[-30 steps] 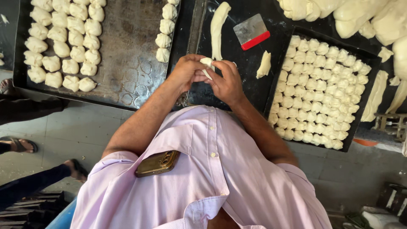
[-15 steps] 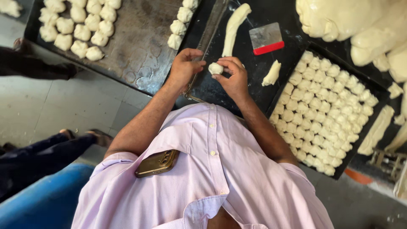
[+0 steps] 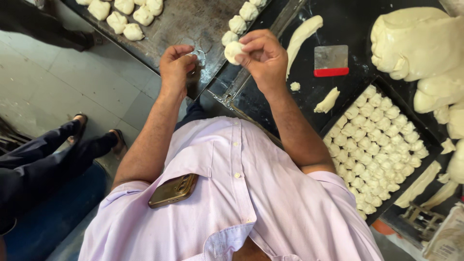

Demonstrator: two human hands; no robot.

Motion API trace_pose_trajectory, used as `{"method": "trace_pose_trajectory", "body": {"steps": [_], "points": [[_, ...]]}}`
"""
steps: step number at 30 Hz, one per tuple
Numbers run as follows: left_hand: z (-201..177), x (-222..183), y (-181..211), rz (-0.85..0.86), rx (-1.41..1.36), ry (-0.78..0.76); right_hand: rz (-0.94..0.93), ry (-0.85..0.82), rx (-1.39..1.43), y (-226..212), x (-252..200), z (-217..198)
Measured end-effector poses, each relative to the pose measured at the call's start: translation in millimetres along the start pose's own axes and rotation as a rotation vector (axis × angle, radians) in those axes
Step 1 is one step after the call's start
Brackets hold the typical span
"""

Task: The person shapes pieces of dough by hand, folding and pinching them into small round buns and placing them onto baking trays.

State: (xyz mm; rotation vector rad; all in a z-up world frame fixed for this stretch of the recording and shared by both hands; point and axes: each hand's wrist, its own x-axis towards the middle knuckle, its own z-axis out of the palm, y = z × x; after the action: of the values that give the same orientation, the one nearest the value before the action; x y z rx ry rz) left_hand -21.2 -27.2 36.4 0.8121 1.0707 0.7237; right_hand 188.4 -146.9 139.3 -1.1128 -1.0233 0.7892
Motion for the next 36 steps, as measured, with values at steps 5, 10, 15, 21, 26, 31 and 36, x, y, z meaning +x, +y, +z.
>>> {"method": "trace_pose_trajectory", "body": {"steps": [5, 10, 15, 21, 26, 31, 36], "points": [[-23, 14, -3, -0.022, -0.003, 0.015, -0.037, 0.065, -0.299, 70, 19, 15], [-22, 23, -6, -0.032, 0.050, 0.017, -0.224, 0.179, -1.235, 105, 21, 1], [7, 21, -15, -0.046, 0.091, -0.090, -0.034, 0.300, -1.286, 113, 42, -102], [64, 0, -41, -0.068, 0.194, -0.271, 0.003, 0.380, -1.633, 154, 43, -251], [112, -9, -72, -0.137, 0.224, -0.411, 0.269, 0.161, -1.054, 143, 23, -242], [167, -17, -68, 0.450, 0.586, -0.491, 0.154, 0.211, -0.519, 37, -23, -157], [205, -34, -40, 0.083, 0.458, -1.121, 0.103, 0.460, 0.160, -50, -112, -145]]}}
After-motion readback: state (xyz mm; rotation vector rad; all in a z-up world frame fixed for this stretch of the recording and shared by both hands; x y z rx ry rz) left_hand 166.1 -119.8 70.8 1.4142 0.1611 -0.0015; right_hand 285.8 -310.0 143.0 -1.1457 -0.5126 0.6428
